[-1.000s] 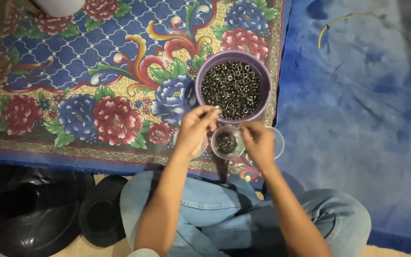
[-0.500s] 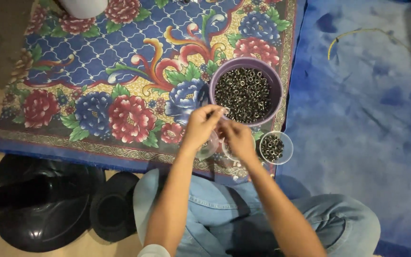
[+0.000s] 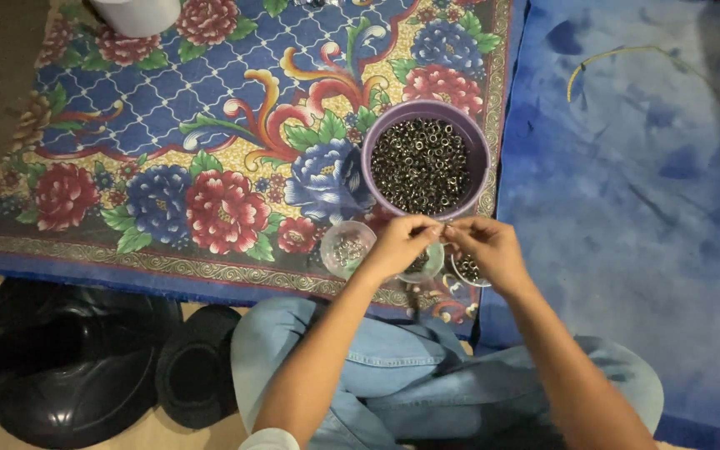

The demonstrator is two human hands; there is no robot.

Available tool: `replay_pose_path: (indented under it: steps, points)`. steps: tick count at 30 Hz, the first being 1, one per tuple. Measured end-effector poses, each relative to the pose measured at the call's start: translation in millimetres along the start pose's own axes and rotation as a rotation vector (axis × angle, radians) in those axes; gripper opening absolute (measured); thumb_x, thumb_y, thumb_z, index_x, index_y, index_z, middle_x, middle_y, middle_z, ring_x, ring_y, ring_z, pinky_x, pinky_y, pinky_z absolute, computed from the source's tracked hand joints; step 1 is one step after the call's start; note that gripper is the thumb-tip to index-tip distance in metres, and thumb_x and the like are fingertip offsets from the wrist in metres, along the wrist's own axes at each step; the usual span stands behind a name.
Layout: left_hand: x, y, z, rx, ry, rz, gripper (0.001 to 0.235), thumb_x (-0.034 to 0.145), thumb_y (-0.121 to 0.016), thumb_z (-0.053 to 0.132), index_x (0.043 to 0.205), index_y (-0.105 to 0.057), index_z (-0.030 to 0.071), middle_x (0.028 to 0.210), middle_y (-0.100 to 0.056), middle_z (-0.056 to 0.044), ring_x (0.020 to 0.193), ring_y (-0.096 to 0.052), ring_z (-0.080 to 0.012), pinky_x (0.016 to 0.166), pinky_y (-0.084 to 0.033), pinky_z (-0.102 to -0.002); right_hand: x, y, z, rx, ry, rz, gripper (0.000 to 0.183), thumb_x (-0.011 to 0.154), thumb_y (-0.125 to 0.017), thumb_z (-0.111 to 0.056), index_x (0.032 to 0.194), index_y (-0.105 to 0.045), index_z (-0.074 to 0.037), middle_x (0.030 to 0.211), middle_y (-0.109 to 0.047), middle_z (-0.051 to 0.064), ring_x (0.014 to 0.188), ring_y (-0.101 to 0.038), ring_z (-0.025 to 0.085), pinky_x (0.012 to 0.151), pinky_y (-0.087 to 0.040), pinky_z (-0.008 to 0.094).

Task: The person sits on the floor and sorts small metal rings from a large purple bowl into two smaller clear bowls. They pick up rings by hand, inspect them, and place them into the appropriate smaller bowl.

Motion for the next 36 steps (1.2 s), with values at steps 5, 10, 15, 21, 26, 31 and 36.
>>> replay_pose_path:
  steps: [5,10,15,21,26,31,36]
  points:
    - [18.4,-14.9,-54.9,-0.367,0.093,-0.002,0.031,0.097,-0.054,0.0,0.126,-0.066,-0.001,0.098,-0.071,-0.02,0.07,-0.069,-0.0168,0.063,-0.062,-0.025,0.0,39.5,-3.2,-0.43,-0.023,0.052,0.018,0.087,-0.08,-0.018,0.104,-0.081,-0.011,0.078,-0.076,0.014,0.077,-0.072,0.029,0.074,-0.054,0.039]
    - [15.3,-14.2,-43.6,-0.546,0.087,-0.038,0.034,0.103,-0.044,-0.004,0.135,-0.055,-0.01,0.113,-0.068,-0.029,0.083,-0.073,-0.0222,0.074,-0.065,-0.029,13.5,68.8,36.1,-0.822,0.013,0.065,0.025,0.082,-0.081,-0.017,0.107,-0.081,-0.017,0.087,-0.078,0.013,0.086,-0.075,0.041,0.08,-0.058,0.048]
    - [20.0,-19.7,-48.7,-0.6,0.089,-0.084,0.03,0.106,-0.046,0.001,0.13,-0.058,-0.012,0.115,-0.067,-0.036,0.078,-0.075,-0.0287,0.069,-0.067,-0.034,12.0,78.9,46.0,-0.93,-0.099,0.041,0.022,0.08,-0.077,-0.014,0.1,-0.081,-0.022,0.091,-0.079,0.013,0.092,-0.074,0.043,0.084,-0.059,0.052]
    - [17.8,-23.0,-41.6,-0.511,0.132,-0.093,0.036,0.106,-0.056,0.018,0.133,-0.056,-0.006,0.104,-0.071,-0.034,0.064,-0.075,-0.0284,0.05,-0.062,-0.025,7.2,86.8,25.7,-0.975,-0.117,0.044,0.02,0.086,-0.076,-0.025,0.104,-0.078,-0.017,0.092,-0.08,0.009,0.089,-0.075,0.04,0.079,-0.06,0.051]
    - [19.5,-34.0,-49.4,-0.458,0.096,-0.071,0.04,0.104,-0.061,0.023,0.137,-0.054,0.0,0.092,-0.073,-0.032,0.058,-0.074,-0.0291,0.042,-0.058,-0.025,-10.4,41.7,-44.1,-0.568,0.096,-0.047,0.019,0.086,-0.078,-0.02,0.103,-0.078,-0.012,0.094,-0.078,0.015,0.086,-0.073,0.039,0.079,-0.057,0.048]
    - [12.4,-38.0,-45.1,-0.263,-0.013,0.035,0.038,0.101,-0.067,0.03,0.135,-0.066,0.012,0.113,-0.072,-0.02,0.081,-0.074,-0.019,0.054,-0.06,-0.027,-10.7,13.0,-55.4,-0.416,0.32,-0.122,0.023,0.077,-0.086,-0.013,0.1,-0.079,-0.009,0.087,-0.074,0.015,0.084,-0.071,0.036,0.077,-0.056,0.045]
    - [15.0,-39.6,-38.8,-0.267,-0.08,0.065,0.044,0.102,-0.066,0.028,0.143,-0.061,0.015,0.122,-0.071,-0.014,0.094,-0.067,-0.011,0.074,-0.061,-0.029,-6.5,11.8,-46.1,-0.398,0.33,-0.129,0.009,0.082,-0.081,-0.01,0.09,-0.081,-0.011,0.086,-0.076,0.012,0.082,-0.07,0.034,0.079,-0.055,0.043]
Point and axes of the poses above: each hand's wrist, its own x-axis towards the middle knuckle, its own y-axis out of the back of the hand, z = x × y, the point moved 8 cm from there along x, towards the middle knuckle
